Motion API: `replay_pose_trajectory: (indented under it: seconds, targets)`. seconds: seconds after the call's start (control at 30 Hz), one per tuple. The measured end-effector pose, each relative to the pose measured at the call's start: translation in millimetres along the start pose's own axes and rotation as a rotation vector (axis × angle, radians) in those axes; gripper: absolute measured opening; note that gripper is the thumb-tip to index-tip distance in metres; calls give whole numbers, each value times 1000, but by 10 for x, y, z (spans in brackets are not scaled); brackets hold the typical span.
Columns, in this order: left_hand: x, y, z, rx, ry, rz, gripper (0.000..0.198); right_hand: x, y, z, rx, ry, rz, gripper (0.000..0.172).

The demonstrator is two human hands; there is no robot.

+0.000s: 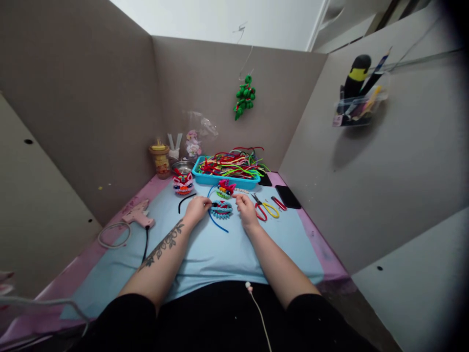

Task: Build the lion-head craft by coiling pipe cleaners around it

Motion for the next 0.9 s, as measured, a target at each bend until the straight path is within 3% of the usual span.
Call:
replay_pose_trajectory:
  seconds: [0.4, 0.53, 0.73, 0.9]
  targets:
    - [-10, -12, -10, 6, -5, -19, 15, 9, -10, -2, 0, 43, -29, 34]
    - [-15, 62, 6, -8, -12, -9, 13, 39, -10, -6, 11, 61, -45, 33]
    - [-128, 329, 40, -221, -53, -124, 16, 140, -16, -51, -6, 137, -59, 22]
    - [-391, 352, -12, -289, -131, -194, 15, 150, -164, -135, 61, 105, -8, 21]
Point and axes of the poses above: each hand's wrist, its own z-axis towards the middle knuckle, its own y-axis out of the back of the hand, x = y × z, the point moved 3 cm from there along z, towards the middle knuckle, and after that the axes turned 15 degrees about -x, right-handed, at the moved point
